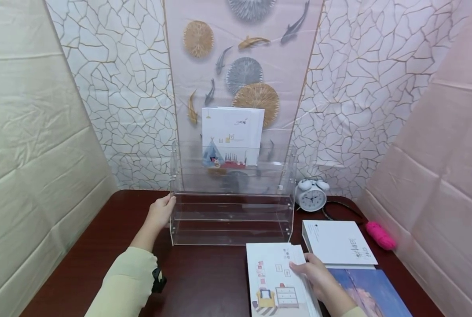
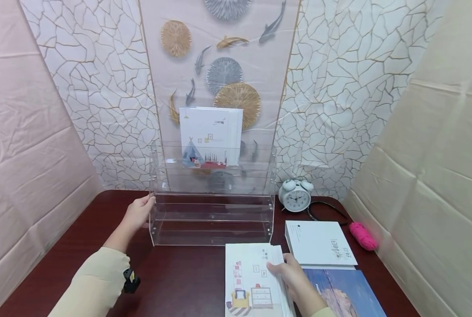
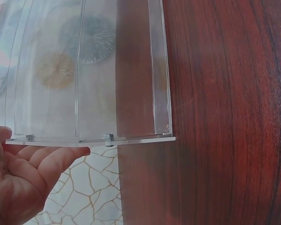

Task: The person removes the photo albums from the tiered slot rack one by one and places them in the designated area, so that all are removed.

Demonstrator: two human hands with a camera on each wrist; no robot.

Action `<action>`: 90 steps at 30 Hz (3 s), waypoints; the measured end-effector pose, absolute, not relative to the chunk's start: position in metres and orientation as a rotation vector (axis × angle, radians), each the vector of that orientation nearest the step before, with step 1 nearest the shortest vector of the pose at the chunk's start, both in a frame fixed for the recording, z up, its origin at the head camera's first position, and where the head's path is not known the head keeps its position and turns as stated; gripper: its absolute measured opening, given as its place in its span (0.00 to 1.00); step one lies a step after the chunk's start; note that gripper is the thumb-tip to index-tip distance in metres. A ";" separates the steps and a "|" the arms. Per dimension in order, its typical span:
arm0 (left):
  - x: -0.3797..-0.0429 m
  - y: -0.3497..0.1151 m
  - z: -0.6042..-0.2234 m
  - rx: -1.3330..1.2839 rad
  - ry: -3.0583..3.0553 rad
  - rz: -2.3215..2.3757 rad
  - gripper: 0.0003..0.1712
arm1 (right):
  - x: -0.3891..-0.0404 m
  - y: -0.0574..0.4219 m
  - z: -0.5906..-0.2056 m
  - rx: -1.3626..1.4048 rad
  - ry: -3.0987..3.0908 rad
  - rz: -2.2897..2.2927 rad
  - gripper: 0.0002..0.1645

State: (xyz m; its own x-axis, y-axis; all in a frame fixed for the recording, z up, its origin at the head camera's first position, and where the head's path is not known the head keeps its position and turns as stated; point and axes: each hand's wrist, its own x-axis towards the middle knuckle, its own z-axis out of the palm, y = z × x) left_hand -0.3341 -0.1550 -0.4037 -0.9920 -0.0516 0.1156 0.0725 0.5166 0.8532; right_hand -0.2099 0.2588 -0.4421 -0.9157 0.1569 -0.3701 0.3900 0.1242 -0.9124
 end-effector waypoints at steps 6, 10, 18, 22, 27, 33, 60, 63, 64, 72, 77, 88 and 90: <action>-0.335 -0.156 -0.404 -0.009 -2.618 -1.511 0.29 | -0.210 0.261 -0.454 0.576 2.245 -1.856 0.41; -0.335 -0.155 -0.404 0.001 -2.616 -1.475 0.29 | -0.211 0.262 -0.457 0.556 2.326 -1.779 0.44; -0.334 -0.153 -0.403 -0.019 -2.618 -1.422 0.28 | -0.211 0.256 -0.459 0.589 2.513 -1.542 0.48; -0.333 -0.153 -0.402 -0.010 -2.630 -1.435 0.29 | -0.211 0.254 -0.459 0.578 2.582 -1.480 0.48; -0.332 -0.153 -0.405 0.007 -2.634 -1.526 0.30 | -0.206 0.253 -0.460 0.505 2.732 -1.301 0.47; -0.333 -0.154 -0.404 -0.010 -2.617 -1.574 0.30 | -0.201 0.250 -0.462 0.427 2.846 -1.171 0.41; -0.337 -0.157 -0.400 -0.011 -2.634 -1.545 0.31 | -0.224 0.249 -0.375 -0.164 2.922 -1.691 0.29; -0.337 -0.157 -0.402 -0.006 -2.633 -1.541 0.31 | -0.234 0.251 -0.352 -0.469 2.866 -1.758 0.22; -0.337 -0.158 -0.402 -0.006 -2.632 -1.541 0.30 | -0.239 0.251 -0.344 -0.557 2.838 -1.775 0.20; -0.336 -0.159 -0.402 0.002 -2.611 -1.565 0.29 | -0.282 0.240 -0.283 -0.886 2.839 -1.802 0.17; -0.336 -0.157 -0.402 0.001 -2.619 -1.594 0.30 | -0.291 0.217 -0.245 -0.910 2.975 -1.783 0.14; -0.338 -0.154 -0.402 -0.021 -2.625 -1.559 0.30 | -0.362 0.206 -0.228 -0.624 3.152 -1.958 0.24; -0.338 -0.153 -0.401 -0.031 -2.628 -1.541 0.30 | -0.370 0.201 -0.224 -0.587 3.096 -2.029 0.29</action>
